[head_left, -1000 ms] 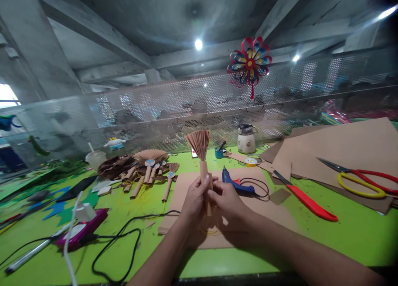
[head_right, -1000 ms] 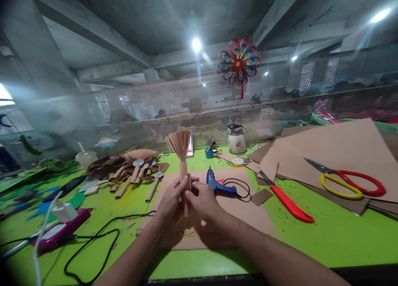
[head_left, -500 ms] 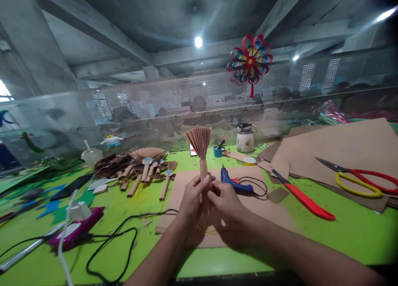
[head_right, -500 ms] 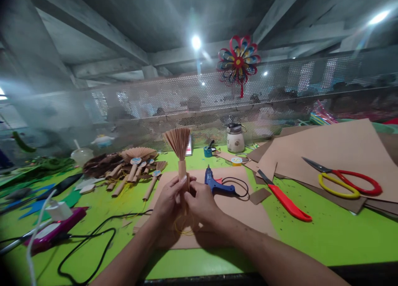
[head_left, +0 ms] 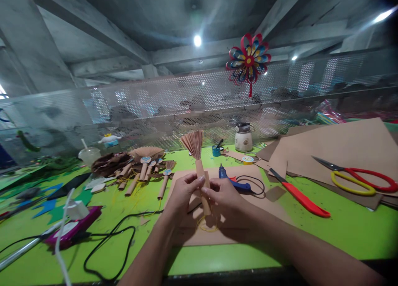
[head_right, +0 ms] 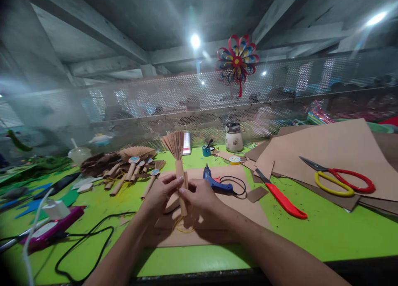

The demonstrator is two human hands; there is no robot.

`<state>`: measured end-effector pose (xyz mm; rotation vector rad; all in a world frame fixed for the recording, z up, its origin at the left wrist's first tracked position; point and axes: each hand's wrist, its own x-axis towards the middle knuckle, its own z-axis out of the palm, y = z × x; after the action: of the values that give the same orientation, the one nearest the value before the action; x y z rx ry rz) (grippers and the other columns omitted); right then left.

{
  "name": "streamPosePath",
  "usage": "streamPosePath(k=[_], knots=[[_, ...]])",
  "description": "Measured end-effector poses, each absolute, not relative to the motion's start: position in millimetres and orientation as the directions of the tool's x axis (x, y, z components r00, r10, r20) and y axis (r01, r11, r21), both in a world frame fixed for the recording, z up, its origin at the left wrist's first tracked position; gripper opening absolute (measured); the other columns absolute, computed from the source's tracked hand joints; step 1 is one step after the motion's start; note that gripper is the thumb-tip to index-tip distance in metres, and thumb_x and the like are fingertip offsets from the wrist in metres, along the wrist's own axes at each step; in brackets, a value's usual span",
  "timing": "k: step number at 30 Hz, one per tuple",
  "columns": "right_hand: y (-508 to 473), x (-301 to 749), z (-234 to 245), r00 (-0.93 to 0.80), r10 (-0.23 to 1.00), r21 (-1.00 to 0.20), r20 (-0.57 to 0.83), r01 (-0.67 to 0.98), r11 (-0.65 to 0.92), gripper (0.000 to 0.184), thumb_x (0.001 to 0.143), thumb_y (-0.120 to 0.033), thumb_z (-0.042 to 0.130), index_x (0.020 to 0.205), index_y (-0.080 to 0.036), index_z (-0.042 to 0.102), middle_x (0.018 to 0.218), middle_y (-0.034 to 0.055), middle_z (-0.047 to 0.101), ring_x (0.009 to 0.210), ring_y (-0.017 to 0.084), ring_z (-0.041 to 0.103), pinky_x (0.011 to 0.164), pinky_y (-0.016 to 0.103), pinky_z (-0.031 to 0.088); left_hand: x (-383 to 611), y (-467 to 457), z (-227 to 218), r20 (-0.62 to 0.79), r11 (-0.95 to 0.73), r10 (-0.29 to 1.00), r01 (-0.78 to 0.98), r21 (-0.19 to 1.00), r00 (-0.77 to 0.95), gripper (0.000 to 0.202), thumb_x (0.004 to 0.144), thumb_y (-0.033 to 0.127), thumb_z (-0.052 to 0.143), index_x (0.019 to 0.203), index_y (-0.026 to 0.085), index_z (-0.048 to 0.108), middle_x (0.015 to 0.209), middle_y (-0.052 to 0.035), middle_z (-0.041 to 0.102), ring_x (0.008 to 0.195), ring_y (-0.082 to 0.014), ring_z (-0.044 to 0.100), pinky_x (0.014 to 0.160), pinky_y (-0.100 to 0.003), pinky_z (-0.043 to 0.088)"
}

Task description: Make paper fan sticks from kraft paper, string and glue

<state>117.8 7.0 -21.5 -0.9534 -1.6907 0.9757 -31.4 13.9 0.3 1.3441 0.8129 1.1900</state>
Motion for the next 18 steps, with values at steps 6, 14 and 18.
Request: streamPosePath(k=[6, 14, 18], knots=[[9, 133, -8, -0.431, 0.835, -0.903, 0.341, 0.097, 0.419, 0.026, 0.083, -0.034, 0.053, 0.070, -0.014, 0.064, 0.063, 0.0001, 0.058, 0.058, 0.012, 0.051, 0.053, 0.021, 0.042, -33, 16, 1, 0.147, -0.105, 0.961, -0.185, 0.977, 0.233, 0.024, 0.070, 0.031, 0.074, 0.082, 0.010, 0.070, 0.077, -0.0084, 0.069, 0.068, -0.0186, 0.062, 0.066, -0.029, 0.048], [34, 152, -14, 0.025, 0.921, -0.889, 0.389, 0.272, 0.368, 0.022, 0.075, -0.031, 0.057, 0.057, -0.017, 0.055, 0.054, -0.0011, 0.053, 0.049, 0.011, 0.048, 0.046, 0.021, 0.037, -30, 15, 3, 0.072, -0.034, 0.984, -0.226, 0.973, 0.162, 0.025, 0.062, 0.026, 0.080, 0.080, 0.011, 0.070, 0.079, -0.0073, 0.068, 0.070, -0.0150, 0.062, 0.064, -0.023, 0.047], [44, 162, -20, 0.064, 0.923, -0.894, 0.380, 0.281, 0.349, 0.016, 0.071, -0.027, 0.057, 0.058, -0.017, 0.056, 0.054, -0.0006, 0.055, 0.052, 0.013, 0.051, 0.049, 0.023, 0.039, -30, 18, -2, 0.055, -0.022, 0.988, -0.225, 0.974, 0.142, 0.025, 0.059, 0.026, 0.082, 0.074, 0.011, 0.069, 0.073, -0.0060, 0.066, 0.066, -0.0140, 0.061, 0.061, -0.022, 0.046]])
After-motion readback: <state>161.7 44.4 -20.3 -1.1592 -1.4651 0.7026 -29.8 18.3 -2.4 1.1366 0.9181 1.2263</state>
